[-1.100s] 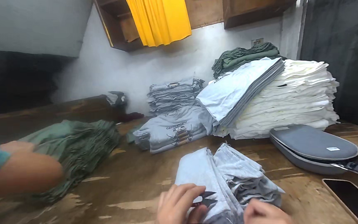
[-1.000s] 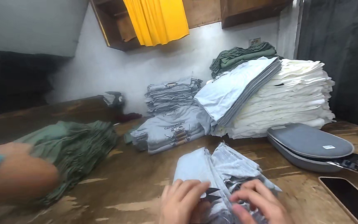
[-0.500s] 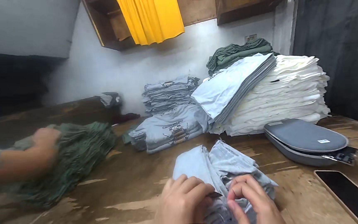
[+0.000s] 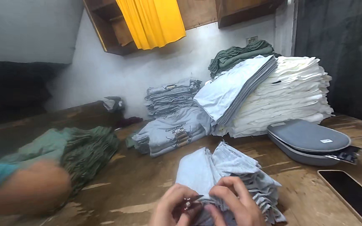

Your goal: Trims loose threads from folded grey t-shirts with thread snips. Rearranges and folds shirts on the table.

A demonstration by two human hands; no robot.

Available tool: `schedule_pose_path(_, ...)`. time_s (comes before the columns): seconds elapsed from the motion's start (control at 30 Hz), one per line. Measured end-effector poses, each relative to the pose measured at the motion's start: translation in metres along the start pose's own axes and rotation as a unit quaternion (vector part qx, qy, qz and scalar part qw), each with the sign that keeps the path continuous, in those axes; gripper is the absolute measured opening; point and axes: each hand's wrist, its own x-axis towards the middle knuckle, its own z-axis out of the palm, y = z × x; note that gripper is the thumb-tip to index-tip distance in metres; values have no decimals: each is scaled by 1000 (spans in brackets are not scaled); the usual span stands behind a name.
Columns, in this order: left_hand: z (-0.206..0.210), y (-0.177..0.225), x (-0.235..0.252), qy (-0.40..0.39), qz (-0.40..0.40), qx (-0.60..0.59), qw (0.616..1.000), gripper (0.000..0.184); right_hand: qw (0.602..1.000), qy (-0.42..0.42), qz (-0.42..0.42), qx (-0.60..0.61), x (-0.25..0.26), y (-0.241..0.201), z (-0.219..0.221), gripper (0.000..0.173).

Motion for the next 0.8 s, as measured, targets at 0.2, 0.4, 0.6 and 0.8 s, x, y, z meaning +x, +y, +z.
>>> schedule_pose_path(0.2,-7,-2,6,44,3,-122,992,14,990,35,29,131,10,-4,11,24)
schedule_pose_path(0.4,-2,0,12,37,2,-143,989,15,977,75,77,183,13,-7,21,19)
schedule_pose_path(0.6,8,5,22,63,-73,-141,985,25,964,13,74,254,18,12,19,32)
schedule_pose_path(0.8,12,6,21,65,-139,-197,968,31,979,87,-129,-128,-6,16,5,9)
